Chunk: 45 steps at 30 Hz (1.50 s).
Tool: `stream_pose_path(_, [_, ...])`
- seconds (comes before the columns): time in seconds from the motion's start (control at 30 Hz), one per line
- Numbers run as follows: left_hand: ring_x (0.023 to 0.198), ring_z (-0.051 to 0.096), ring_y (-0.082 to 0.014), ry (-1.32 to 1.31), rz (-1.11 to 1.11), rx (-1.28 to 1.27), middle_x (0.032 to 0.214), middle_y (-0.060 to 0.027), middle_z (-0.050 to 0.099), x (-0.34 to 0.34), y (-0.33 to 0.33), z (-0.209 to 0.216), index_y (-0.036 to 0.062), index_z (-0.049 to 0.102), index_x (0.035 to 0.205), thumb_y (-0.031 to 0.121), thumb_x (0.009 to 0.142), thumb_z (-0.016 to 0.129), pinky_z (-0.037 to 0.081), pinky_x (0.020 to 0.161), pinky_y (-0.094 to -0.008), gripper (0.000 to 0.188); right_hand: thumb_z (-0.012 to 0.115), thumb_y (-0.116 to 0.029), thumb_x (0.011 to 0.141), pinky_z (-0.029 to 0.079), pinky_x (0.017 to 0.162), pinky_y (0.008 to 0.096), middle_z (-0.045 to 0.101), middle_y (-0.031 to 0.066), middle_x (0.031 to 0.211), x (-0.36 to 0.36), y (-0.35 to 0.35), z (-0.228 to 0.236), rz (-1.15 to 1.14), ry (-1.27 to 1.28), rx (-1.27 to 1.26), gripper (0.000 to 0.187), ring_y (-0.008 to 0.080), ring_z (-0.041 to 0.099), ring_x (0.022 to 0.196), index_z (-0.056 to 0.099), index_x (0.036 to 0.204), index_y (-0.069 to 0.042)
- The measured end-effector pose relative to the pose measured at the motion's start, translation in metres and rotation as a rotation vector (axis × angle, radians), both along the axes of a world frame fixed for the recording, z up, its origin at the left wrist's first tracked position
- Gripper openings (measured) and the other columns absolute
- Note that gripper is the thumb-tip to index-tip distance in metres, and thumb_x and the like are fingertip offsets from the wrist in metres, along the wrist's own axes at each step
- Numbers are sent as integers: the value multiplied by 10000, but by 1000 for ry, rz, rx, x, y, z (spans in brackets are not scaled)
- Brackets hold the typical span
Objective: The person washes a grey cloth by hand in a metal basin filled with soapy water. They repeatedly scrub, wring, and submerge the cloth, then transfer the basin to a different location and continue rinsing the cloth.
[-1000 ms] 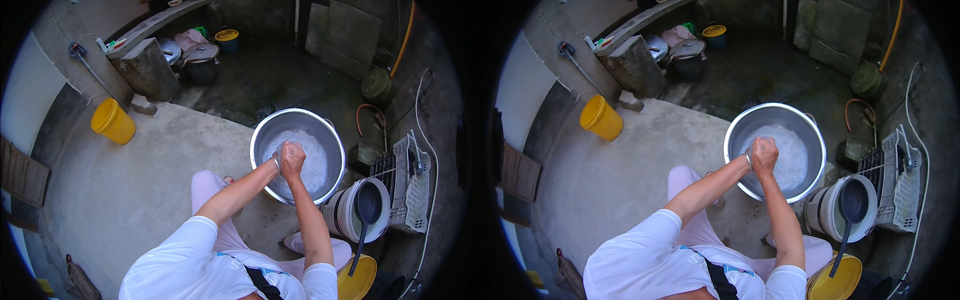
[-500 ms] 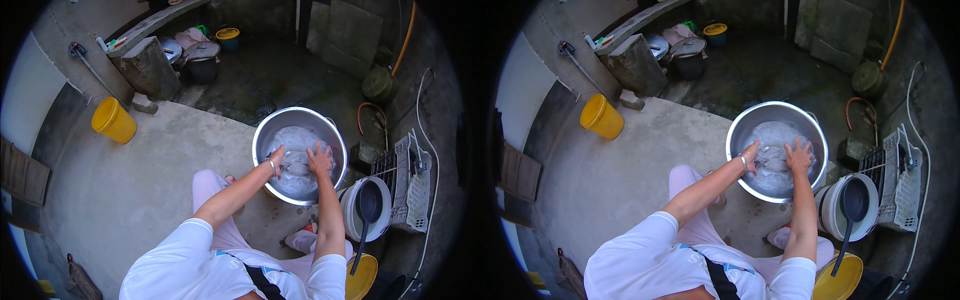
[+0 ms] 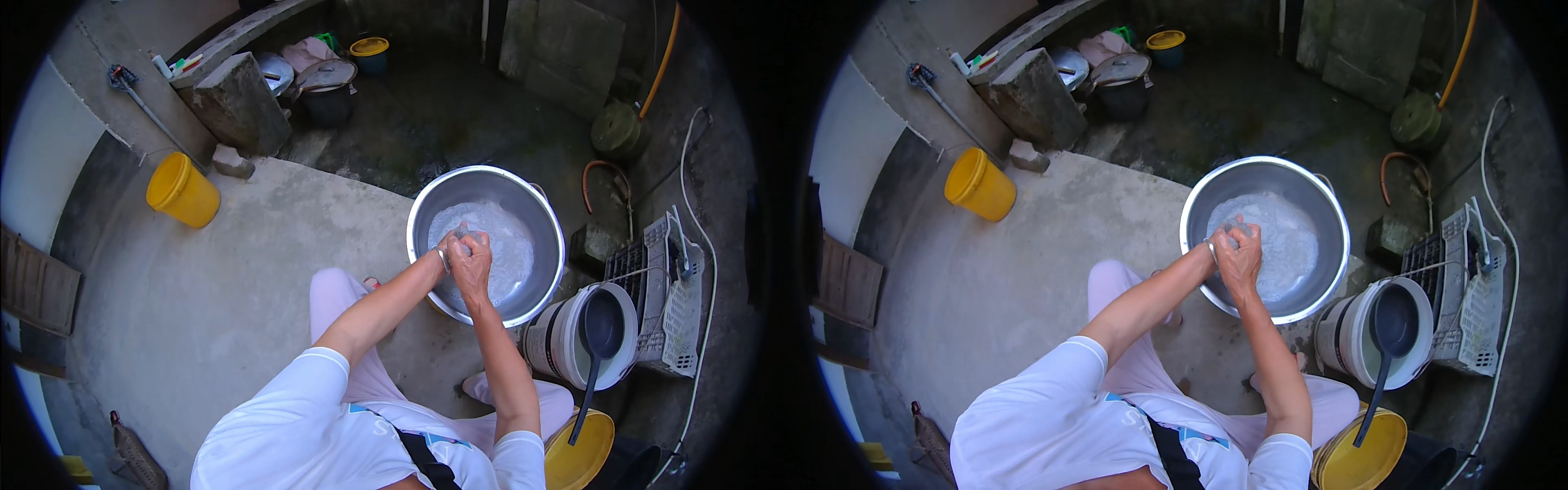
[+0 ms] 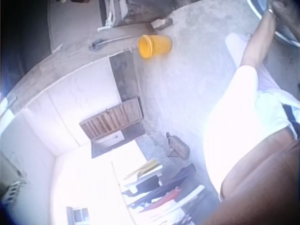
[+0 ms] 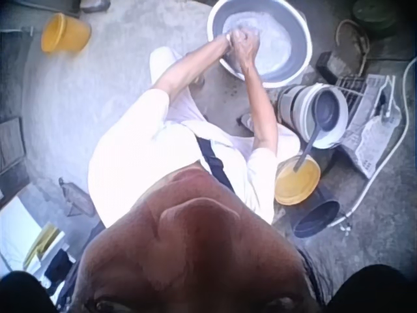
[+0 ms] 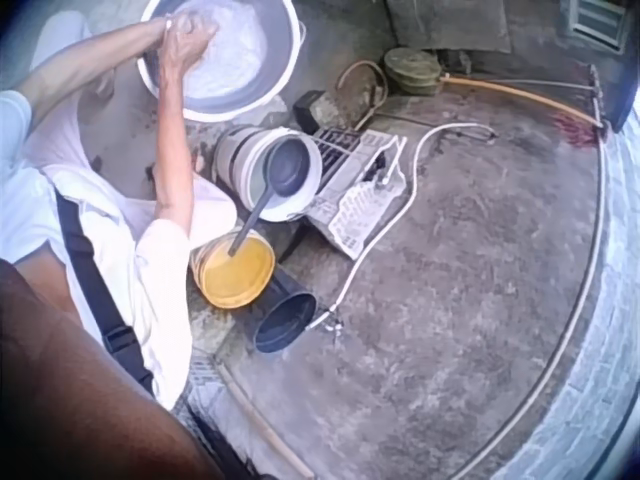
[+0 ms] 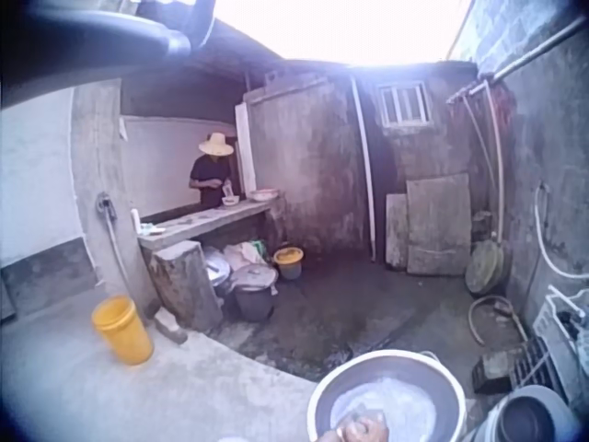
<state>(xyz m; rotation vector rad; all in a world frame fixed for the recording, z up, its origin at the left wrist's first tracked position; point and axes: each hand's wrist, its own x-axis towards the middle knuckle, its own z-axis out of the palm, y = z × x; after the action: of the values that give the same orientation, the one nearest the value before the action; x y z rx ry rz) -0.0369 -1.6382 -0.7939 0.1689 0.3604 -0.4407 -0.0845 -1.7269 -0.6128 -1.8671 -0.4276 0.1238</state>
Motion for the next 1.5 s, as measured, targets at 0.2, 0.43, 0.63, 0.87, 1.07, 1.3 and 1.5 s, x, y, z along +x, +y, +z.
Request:
stream_pose_path(0.2, [953, 540, -209, -129, 172, -203, 1023, -99, 563, 0, -22, 8, 96, 525, 1039, 420, 848, 460, 419, 829, -326, 382, 532, -186, 798, 423, 595, 445, 565, 186, 736, 24, 6, -15, -189, -251, -42, 213, 371, 545, 709, 593, 684, -17])
stream_pose_path(0.43, [870, 583, -247, 296, 134, 510, 1033, -118, 572, -35, -26, 117, 77, 516, 1082, 311, 829, 506, 477, 723, -424, 345, 446, -413, 859, 452, 661, 444, 524, 218, 1034, 87, -28, -70, -152, -137, -664, 359, 382, 540, 872, 622, 972, -122])
stream_pose_path(0.63, [1324, 89, -358, 389, 72, 524, 1434, -165, 134, -51, 4, 121, 93, 191, 1375, 502, 838, 421, 95, 944, -680, 713, 427, -579, 814, 403, 846, 546, 151, 151, 1417, 94, -59, -58, -88, 4, -1110, 605, 436, 293, 1192, 302, 1340, -308])
stream_pose_path(0.87, [1314, 137, -372, 475, 25, 509, 1438, -190, 101, -46, -9, 138, 77, 112, 1394, 604, 814, 404, 123, 972, -645, 836, 640, -292, 679, 420, 848, 344, 456, 264, 1133, 72, -28, -106, 141, 465, -260, 532, 343, 473, 1029, 541, 1112, 1])
stream_pose_path(1.07, [1009, 524, -271, 181, 89, 262, 1102, -146, 537, -39, 17, 74, 81, 473, 1163, 613, 798, 418, 408, 871, -412, 647, 612, -231, 653, 433, 730, 388, 468, 219, 884, 6, 2, -11, 132, 26, -53, 250, 344, 506, 785, 576, 753, -4])
stream_pose_path(1.3, [885, 579, -235, -155, 239, -97, 1019, -124, 576, -22, 4, 15, 71, 550, 1012, 458, 837, 476, 458, 789, -378, 431, 569, -177, 742, 444, 701, 446, 579, 217, 806, 4, 25, 3, -7, -374, -98, 164, 391, 536, 753, 593, 685, -26])
stream_pose_path(1.5, [832, 592, -201, 231, 236, 554, 977, -93, 584, -31, -21, 138, 67, 527, 1039, 312, 850, 503, 486, 713, -364, 310, 475, -287, 841, 454, 729, 446, 578, 199, 816, 73, -1, -42, -156, -343, -325, 289, 399, 546, 759, 608, 730, -56])
